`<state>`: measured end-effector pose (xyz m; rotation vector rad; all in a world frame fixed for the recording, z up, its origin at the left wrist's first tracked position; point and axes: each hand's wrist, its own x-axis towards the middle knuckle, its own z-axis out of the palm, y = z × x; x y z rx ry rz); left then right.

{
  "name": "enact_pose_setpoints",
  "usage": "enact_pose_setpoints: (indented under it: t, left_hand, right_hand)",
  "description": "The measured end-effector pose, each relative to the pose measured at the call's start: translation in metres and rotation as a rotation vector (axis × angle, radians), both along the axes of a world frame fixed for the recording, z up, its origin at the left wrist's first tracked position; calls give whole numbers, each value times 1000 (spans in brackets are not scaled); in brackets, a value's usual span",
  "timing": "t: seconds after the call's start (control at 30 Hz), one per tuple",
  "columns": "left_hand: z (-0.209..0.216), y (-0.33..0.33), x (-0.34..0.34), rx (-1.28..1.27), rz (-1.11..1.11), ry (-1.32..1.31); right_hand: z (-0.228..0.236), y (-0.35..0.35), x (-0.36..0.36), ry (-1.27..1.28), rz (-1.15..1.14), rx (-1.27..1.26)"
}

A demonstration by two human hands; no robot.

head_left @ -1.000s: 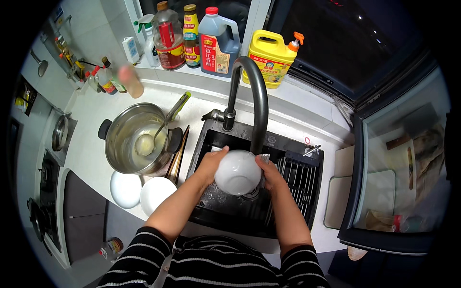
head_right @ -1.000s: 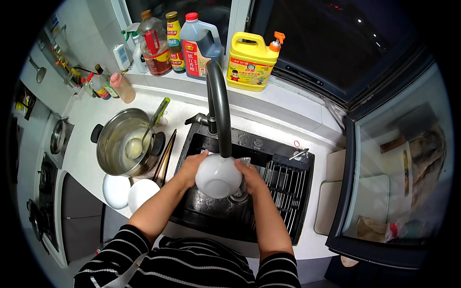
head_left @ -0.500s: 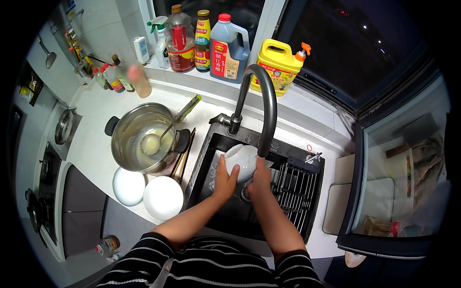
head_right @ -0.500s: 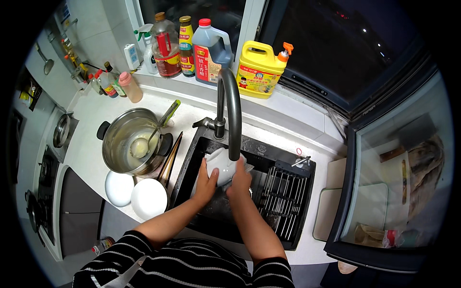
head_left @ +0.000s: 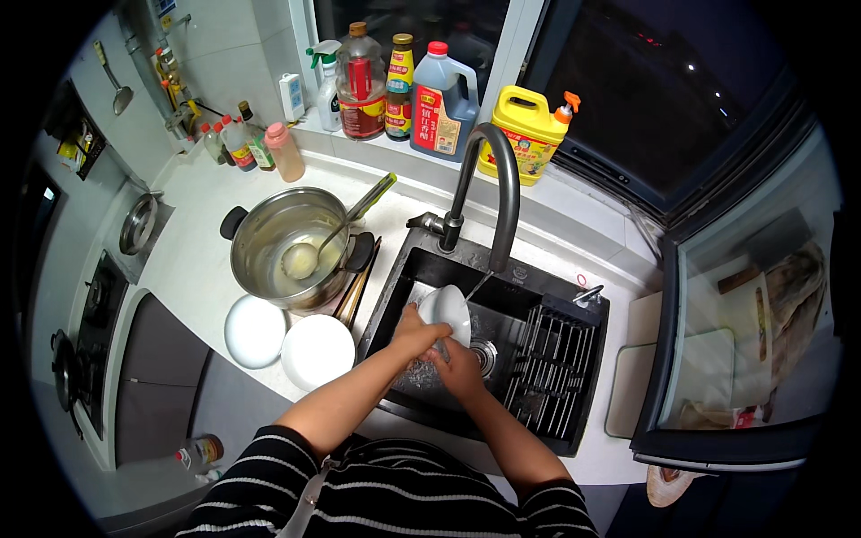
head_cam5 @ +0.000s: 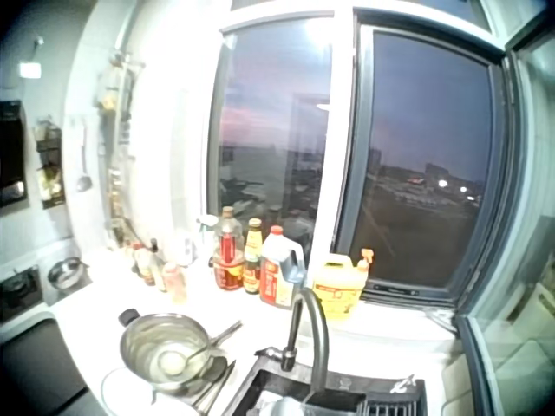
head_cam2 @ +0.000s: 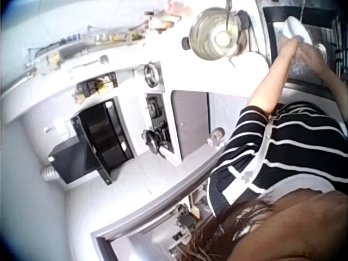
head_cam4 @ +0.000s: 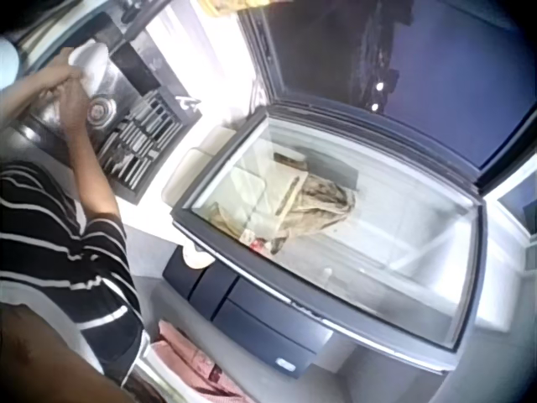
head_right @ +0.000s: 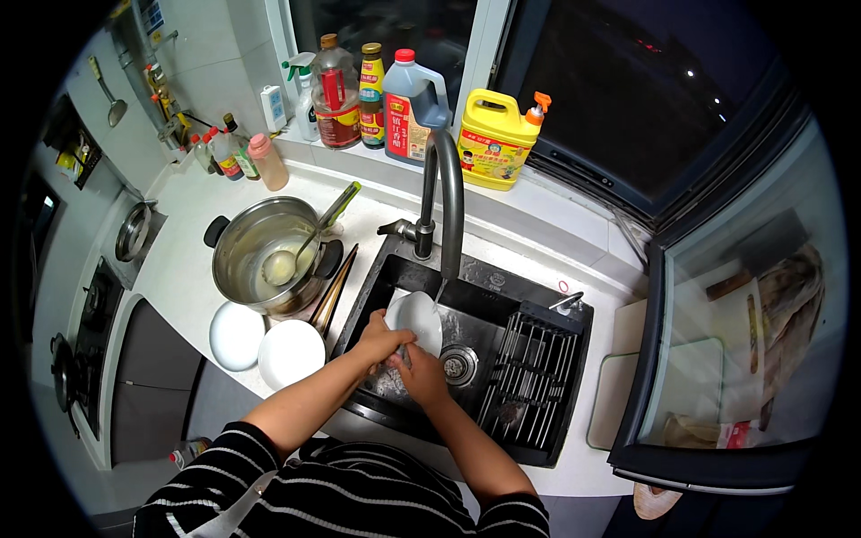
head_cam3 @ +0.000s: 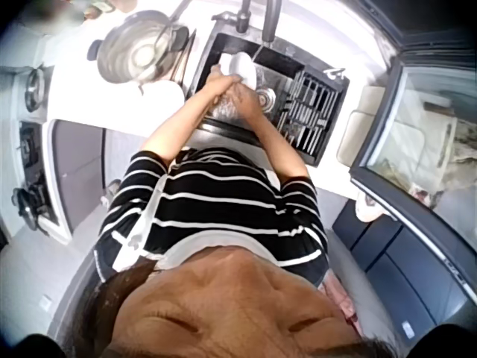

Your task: The person scrubs a bowl with a sponge in a sink, rinses the bowl and a pair of chopsticks under running water, and places the items into a rack inside a lower cabinet.

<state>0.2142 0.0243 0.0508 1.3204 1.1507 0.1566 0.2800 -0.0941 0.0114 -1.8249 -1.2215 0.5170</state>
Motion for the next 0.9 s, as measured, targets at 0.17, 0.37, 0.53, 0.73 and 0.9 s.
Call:
enact_pose_setpoints:
  t: [0.17,0.37,0.53,0.73,0.9]
  left_hand:
    - [7,1,-14,136,45,78]
    - [30,-7,-16,885,-302,177]
    - [33,-8,-15,1072,-471,215]
    - [13,-6,-24,623,-209,186]
    - [-5,-8,-23,586,-127,161]
  right_hand:
    - [-2,-4,5,-275,102,156]
    - [-40,-20,23,-63,-212,78]
    - [-47,-17,28,-90,-394,-46]
    - [-38,-8,25,-91,-394,-13]
    - [-57,-3,29,-29,-528,-23]
